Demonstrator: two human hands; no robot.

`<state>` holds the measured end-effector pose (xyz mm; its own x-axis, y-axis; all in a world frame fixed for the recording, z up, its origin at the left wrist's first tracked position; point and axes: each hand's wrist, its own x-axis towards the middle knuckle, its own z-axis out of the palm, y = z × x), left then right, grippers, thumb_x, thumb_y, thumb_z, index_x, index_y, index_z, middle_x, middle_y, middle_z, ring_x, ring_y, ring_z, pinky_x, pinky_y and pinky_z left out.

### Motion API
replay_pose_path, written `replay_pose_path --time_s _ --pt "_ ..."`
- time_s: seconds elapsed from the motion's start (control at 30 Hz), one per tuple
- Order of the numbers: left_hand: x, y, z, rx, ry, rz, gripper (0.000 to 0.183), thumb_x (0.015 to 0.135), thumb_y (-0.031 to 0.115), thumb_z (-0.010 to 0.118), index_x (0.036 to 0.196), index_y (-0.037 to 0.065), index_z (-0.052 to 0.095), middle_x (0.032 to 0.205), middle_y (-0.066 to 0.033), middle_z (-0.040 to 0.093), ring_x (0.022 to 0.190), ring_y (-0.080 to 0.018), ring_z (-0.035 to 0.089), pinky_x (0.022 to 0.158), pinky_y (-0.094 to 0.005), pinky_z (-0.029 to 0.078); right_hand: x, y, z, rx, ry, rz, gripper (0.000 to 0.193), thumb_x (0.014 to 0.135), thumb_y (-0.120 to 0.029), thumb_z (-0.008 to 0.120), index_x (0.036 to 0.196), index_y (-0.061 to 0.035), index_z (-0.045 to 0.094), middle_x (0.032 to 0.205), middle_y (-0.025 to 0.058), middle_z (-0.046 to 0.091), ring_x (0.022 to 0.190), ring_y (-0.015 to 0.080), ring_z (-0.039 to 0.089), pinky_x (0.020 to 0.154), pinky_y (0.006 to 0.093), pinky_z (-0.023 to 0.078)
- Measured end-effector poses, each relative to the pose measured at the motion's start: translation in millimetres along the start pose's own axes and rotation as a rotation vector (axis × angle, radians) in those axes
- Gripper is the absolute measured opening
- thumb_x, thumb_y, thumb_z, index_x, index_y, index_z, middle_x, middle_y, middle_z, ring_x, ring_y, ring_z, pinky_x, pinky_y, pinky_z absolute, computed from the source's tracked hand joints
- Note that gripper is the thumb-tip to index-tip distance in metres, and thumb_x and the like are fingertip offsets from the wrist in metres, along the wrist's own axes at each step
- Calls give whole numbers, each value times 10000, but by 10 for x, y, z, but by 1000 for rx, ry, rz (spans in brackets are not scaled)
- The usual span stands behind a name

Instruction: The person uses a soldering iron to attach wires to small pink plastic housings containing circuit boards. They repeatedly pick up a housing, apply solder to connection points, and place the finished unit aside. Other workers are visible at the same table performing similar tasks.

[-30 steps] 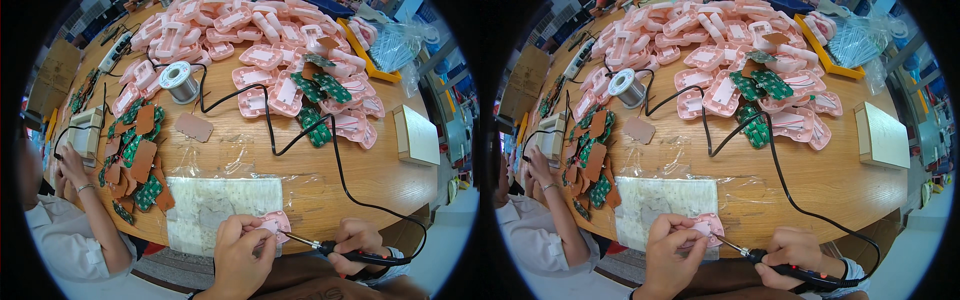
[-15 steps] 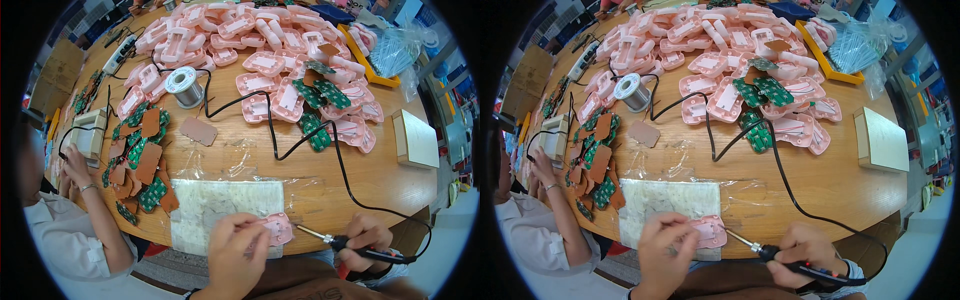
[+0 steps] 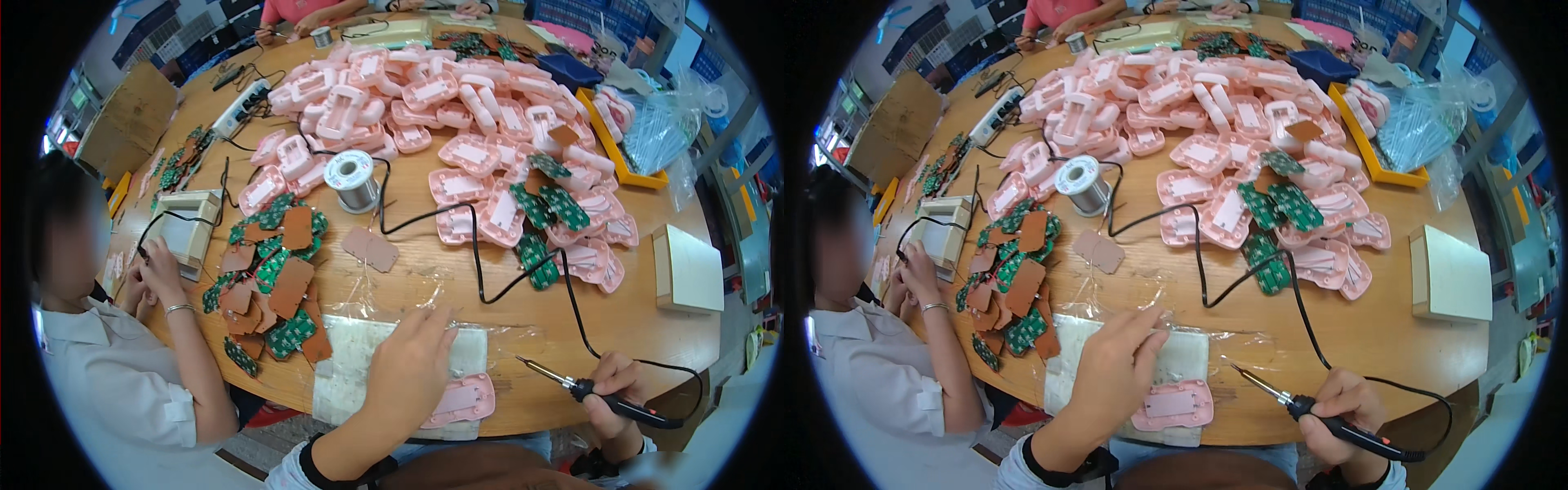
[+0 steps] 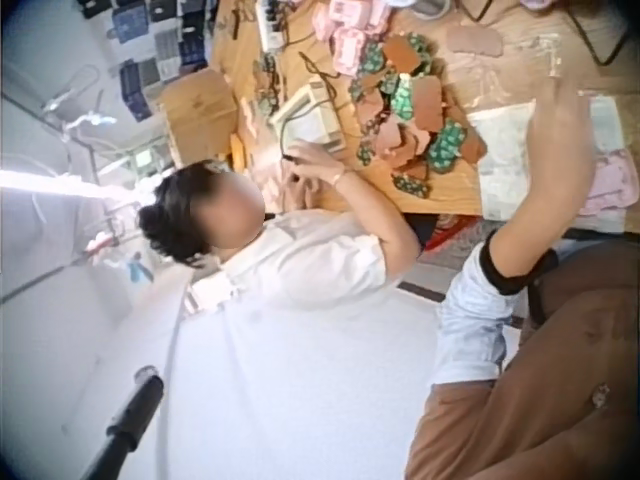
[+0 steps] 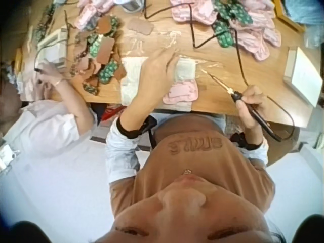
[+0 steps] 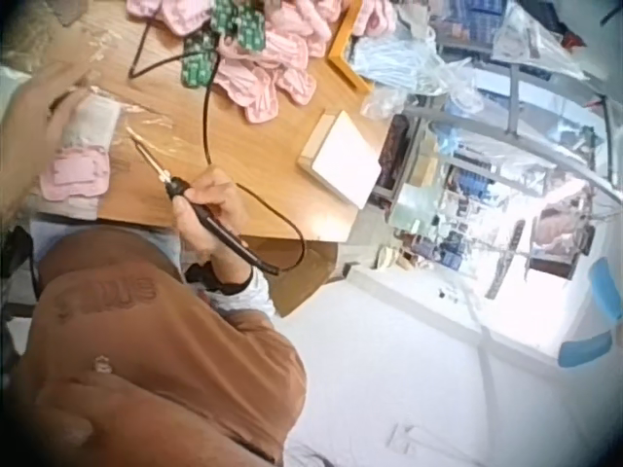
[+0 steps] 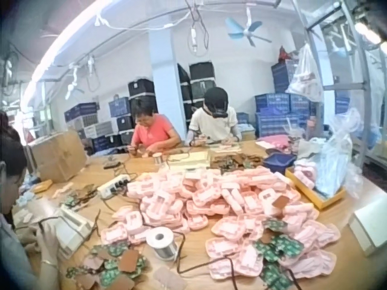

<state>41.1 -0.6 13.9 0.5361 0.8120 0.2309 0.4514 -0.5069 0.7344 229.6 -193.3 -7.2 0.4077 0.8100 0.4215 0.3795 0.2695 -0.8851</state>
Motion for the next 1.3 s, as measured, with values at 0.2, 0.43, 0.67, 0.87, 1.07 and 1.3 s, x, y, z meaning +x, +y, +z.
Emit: replay_pose_path --time_s 0.2,0.43,0.67,0.87,1.07,1.3 --pt "156 -338 -521 458 120 34 185 725 84 707 898 26 674 842 -112 557 813 -299 567 705 -402 464 -23 34 -48 -6 5 34 240 716 -30 701 837 -71 497 677 68 508 535 126 451 479 263 324" --pt "687 -814 -414 538 135 31 116 766 108 669 804 -1 670 834 -145 589 833 -308 592 725 -402 469 36 85 38 48 -15 -15 231 711 6 692 837 -57 509 689 86 530 541 127 460 484 256 335" --pt "1202 -937 4 613 85 -159 136 760 176 652 772 43 672 845 -150 635 785 -339 630 680 -458 502 64 -16 21 16 -78 56 263 723 3 704 848 -62 482 725 88 532 598 135 476 558 260 373" --pt "1129 -931 -233 614 134 -93 116 760 165 646 733 53 659 752 -151 651 737 -343 642 659 -463 506 87 -8 -28 43 -61 88 249 730 -4 710 845 -55 494 724 92 538 606 130 486 557 257 372" --pt "1081 -987 -511 577 16 -111 136 786 159 611 793 40 678 828 -176 667 789 -375 650 699 -478 522 67 9 9 24 -47 26 245 725 -17 703 839 -53 489 717 84 528 593 133 481 550 260 366" --pt "1054 -1035 -352 528 -78 -109 196 760 237 691 794 44 690 1004 -179 574 810 -365 631 727 -429 511 48 48 61 12 -30 -10 247 726 -46 705 839 -52 485 721 80 524 583 138 478 544 267 367"
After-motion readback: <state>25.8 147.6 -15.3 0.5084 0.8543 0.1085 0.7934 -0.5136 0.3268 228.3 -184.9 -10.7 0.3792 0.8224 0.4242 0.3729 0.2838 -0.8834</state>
